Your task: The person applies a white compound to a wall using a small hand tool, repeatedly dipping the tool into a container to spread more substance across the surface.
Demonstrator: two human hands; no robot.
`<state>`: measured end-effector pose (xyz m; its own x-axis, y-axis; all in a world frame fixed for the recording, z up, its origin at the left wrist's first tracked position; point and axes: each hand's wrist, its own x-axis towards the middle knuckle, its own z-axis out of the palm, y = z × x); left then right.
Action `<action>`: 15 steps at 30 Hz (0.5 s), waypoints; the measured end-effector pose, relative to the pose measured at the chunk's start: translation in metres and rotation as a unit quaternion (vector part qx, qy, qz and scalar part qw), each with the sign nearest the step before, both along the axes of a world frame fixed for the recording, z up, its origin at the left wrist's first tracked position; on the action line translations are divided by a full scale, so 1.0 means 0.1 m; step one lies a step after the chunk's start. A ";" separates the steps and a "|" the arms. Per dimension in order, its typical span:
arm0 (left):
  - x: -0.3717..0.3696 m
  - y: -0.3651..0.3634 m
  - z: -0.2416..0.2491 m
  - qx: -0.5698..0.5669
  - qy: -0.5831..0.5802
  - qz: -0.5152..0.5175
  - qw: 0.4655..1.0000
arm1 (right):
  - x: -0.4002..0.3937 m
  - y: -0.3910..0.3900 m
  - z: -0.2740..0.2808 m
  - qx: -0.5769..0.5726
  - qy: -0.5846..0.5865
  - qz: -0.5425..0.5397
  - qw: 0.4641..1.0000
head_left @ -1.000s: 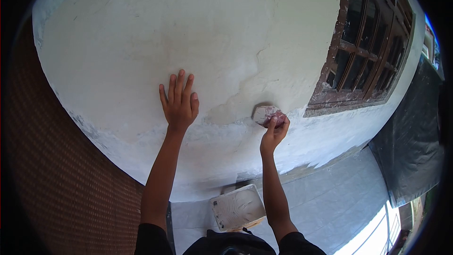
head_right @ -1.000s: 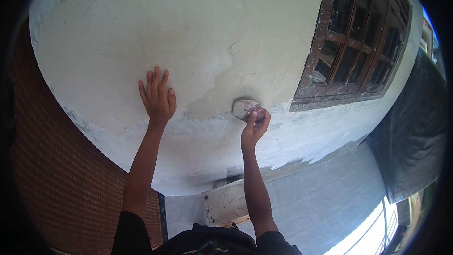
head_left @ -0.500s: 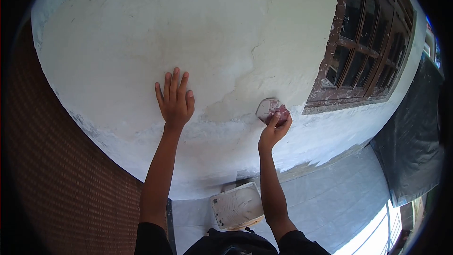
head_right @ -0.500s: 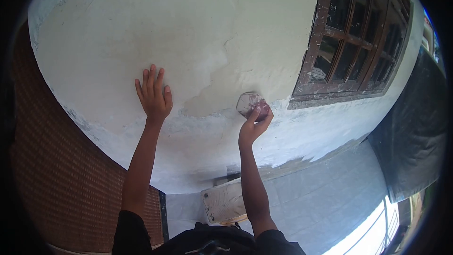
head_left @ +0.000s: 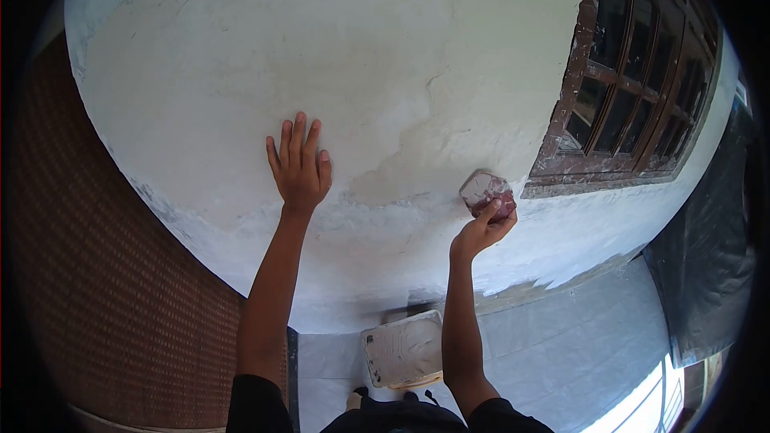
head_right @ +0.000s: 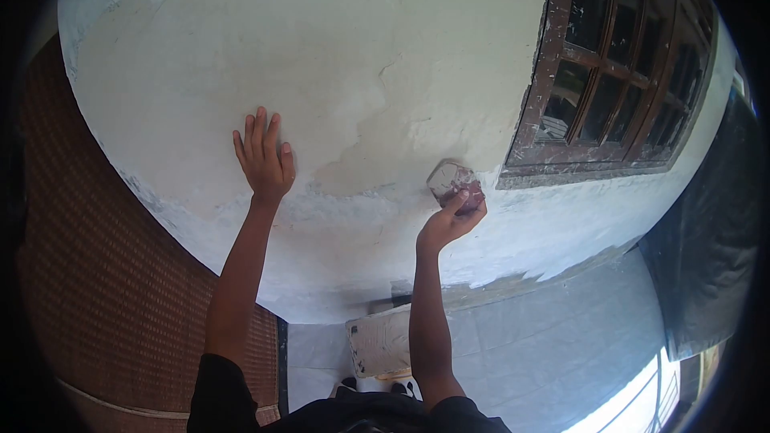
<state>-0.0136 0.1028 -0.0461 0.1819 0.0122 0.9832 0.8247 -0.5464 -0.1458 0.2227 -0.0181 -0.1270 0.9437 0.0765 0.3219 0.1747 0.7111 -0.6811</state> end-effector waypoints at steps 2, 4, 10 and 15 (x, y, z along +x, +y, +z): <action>0.01 0.01 0.01 0.006 0.000 -0.002 1.000 | -0.07 0.01 -0.12 0.001 -0.062 0.056 0.997; 0.01 0.01 0.01 0.008 -0.004 0.007 1.000 | -0.32 0.10 -0.34 -0.071 -0.262 0.055 0.961; 0.00 0.03 0.01 0.010 -0.002 0.008 1.000 | -0.10 0.21 -0.27 -0.118 -0.200 0.017 0.973; 0.00 0.01 0.00 0.006 -0.005 0.004 1.000 | 0.16 -0.08 -0.11 -0.028 0.012 0.000 1.000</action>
